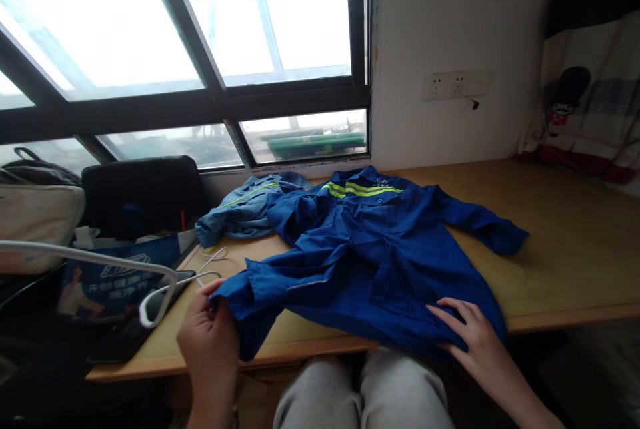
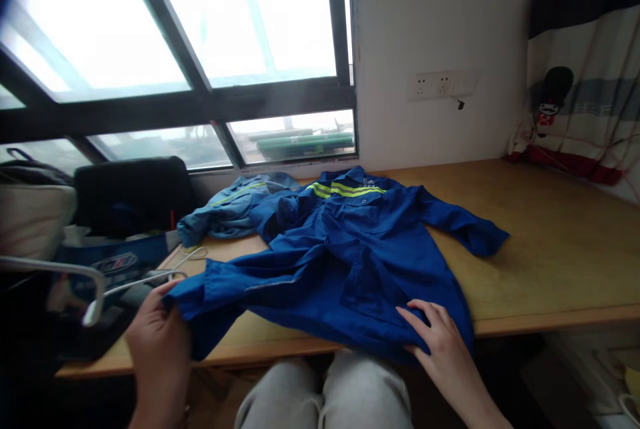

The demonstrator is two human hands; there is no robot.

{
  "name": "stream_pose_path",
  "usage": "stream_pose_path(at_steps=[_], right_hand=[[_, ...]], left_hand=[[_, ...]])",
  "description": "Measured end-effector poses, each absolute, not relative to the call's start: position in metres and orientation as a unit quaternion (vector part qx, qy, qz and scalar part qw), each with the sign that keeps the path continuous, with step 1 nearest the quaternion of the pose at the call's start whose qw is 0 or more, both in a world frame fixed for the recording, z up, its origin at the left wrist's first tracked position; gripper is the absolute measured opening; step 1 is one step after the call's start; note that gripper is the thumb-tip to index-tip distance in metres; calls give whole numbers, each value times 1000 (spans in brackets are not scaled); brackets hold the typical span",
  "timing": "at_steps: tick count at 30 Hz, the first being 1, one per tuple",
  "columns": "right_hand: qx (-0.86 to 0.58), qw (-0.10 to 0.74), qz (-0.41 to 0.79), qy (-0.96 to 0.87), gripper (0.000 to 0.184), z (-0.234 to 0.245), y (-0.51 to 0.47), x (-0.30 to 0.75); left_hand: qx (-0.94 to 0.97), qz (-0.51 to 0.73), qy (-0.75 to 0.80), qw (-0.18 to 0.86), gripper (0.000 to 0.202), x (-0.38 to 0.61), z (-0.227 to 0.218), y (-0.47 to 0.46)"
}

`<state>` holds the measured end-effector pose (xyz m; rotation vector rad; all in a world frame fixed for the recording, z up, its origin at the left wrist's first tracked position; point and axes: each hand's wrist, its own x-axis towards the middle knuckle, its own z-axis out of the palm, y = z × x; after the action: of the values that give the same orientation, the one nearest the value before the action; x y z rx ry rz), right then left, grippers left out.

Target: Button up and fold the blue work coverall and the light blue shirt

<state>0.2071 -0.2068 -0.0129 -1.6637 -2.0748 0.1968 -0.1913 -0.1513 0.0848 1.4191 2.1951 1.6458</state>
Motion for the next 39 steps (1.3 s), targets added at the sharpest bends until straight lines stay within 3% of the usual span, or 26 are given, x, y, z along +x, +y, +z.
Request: stream_pose_path(at_steps=[2, 5, 7, 9, 14, 18, 21, 24, 28, 32, 34, 36, 39], right_hand=[[-597, 240, 91, -760, 38, -13, -207, 215], [-599, 247, 128, -751, 21, -4, -206, 223], [-612, 256, 125, -738, 18, 6, -206, 224], [-618, 270, 110, -730, 21, 20, -206, 218], [-567, 294, 148, -755, 23, 44, -195, 168], [-603, 286, 109, -737, 28, 30, -170, 133], [-633, 280, 83, -717, 16, 13, -154, 126], [-634, 290, 88, -712, 11, 8, -147, 128], [-604, 358, 150, -696, 10, 21, -148, 136], [-547, 436, 222, -679, 11, 54, -165, 145], [-512, 395, 285, -708, 13, 71, -179, 147], [-480, 300, 356, -744, 11, 82, -192, 145], [-489, 196, 383, -759, 9, 85, -203, 136]], left_hand=[[527, 453, 718, 40, 31, -204, 98, -155], [689, 202, 674, 170, 18, -207, 109, -171], [727, 50, 640, 243, 19, -200, 112, -184], [731, -22, 637, 243, 22, -187, 113, -196], [776, 41, 594, 209, 27, -143, 113, -195], [739, 62, 656, 141, 38, -111, 96, -174], [751, 6, 639, 169, 46, -99, 77, -168], [803, 28, 554, 217, 37, -97, 68, -175], [829, 59, 472, 294, 30, -99, 74, -185], [816, 94, 510, 255, 29, -96, 79, -175], [809, 149, 520, 230, 26, -90, 77, -167], [810, 181, 509, 227, 19, -82, 72, -159], [813, 148, 521, 214, 15, -73, 59, -152]])
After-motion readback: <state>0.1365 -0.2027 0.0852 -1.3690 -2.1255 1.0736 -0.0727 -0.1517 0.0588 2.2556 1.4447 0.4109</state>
